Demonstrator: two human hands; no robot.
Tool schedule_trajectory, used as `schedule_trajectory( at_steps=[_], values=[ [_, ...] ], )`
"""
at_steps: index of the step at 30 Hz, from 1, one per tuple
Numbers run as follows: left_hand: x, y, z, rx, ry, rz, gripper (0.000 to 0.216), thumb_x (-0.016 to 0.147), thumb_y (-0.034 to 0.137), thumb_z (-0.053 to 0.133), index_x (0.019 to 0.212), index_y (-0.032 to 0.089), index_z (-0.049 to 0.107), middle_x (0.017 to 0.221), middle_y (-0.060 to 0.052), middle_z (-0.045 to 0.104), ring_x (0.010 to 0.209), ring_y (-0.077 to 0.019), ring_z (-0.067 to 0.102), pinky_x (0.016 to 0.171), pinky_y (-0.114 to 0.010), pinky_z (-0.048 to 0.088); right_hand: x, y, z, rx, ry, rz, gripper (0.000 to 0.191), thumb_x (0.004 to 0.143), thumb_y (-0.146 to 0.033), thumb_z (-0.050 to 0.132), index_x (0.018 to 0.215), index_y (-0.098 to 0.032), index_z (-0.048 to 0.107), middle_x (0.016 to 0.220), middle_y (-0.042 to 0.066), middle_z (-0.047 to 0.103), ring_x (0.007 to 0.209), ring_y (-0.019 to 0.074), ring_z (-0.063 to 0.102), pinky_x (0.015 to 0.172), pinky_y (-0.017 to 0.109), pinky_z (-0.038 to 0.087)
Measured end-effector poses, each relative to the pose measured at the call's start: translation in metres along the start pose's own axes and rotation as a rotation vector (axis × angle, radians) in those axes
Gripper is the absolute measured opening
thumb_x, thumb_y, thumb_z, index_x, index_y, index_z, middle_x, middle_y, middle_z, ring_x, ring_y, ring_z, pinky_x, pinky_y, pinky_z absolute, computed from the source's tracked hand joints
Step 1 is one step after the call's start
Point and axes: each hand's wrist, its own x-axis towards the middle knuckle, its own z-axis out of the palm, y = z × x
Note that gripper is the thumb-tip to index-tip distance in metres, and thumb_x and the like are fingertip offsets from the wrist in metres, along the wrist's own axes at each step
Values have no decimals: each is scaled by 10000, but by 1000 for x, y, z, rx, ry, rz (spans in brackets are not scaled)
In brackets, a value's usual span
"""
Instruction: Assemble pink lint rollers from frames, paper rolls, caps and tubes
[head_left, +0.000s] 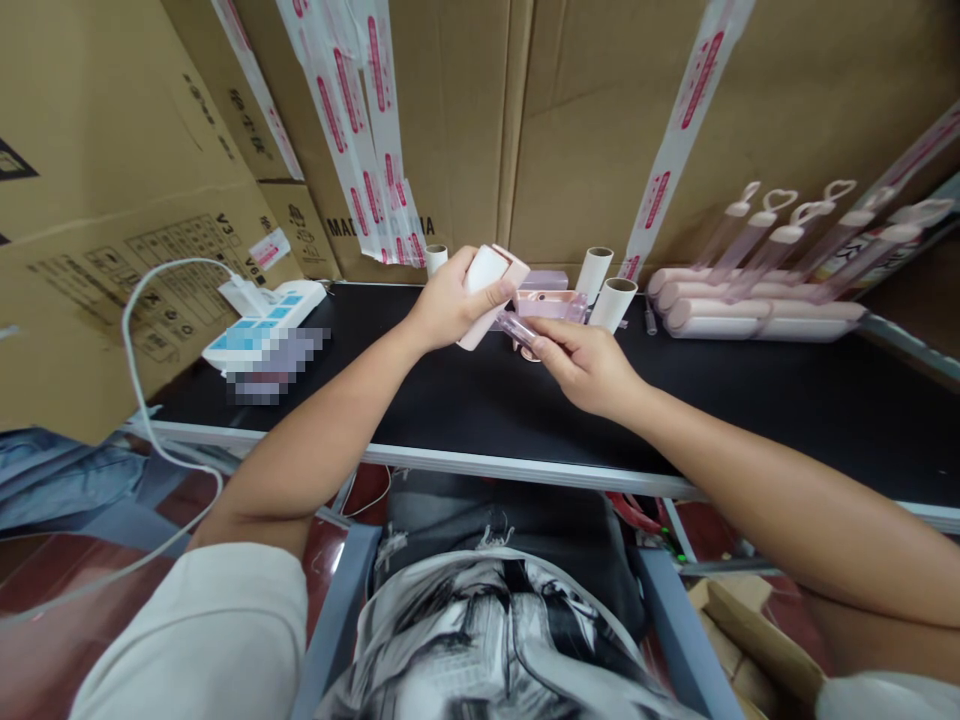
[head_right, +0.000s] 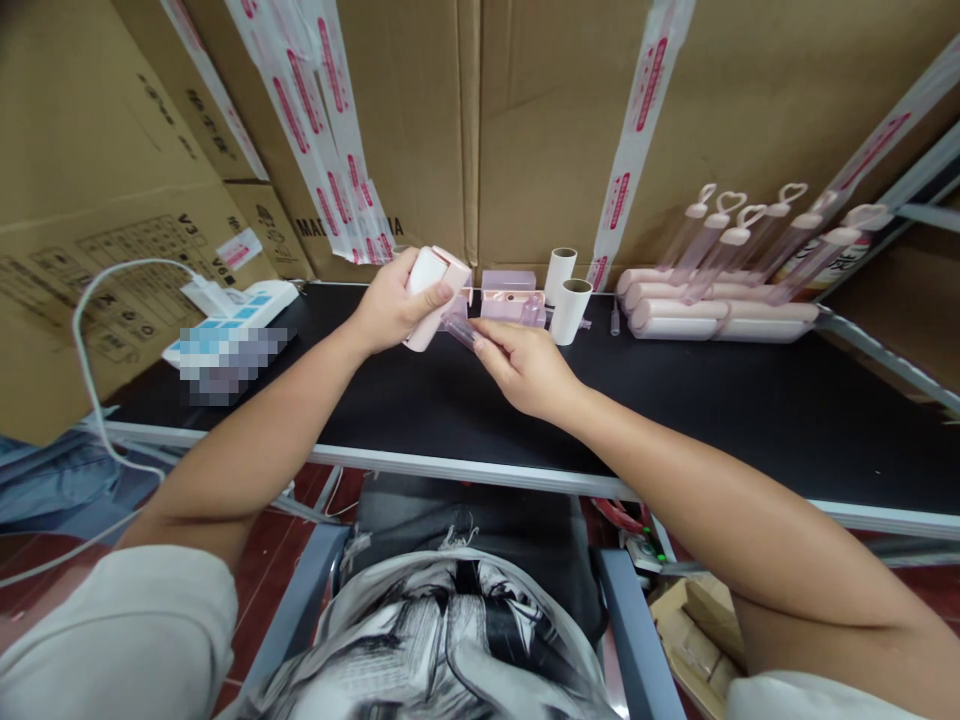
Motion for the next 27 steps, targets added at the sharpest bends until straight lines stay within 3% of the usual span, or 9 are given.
schedule_trajectory(
  at_steps=[27],
  values=[
    [0, 0, 3, 16, -44, -14, 838, 807, 934, 689, 1137, 165, 650, 1132, -121, 754, 1003, -264, 687, 864, -357, 529, 0, 2, 0, -22, -19, 3, 413, 1114, -419, 510, 1264, -178, 810, 950, 69, 823, 817, 235, 744, 763, 341, 558]
  ],
)
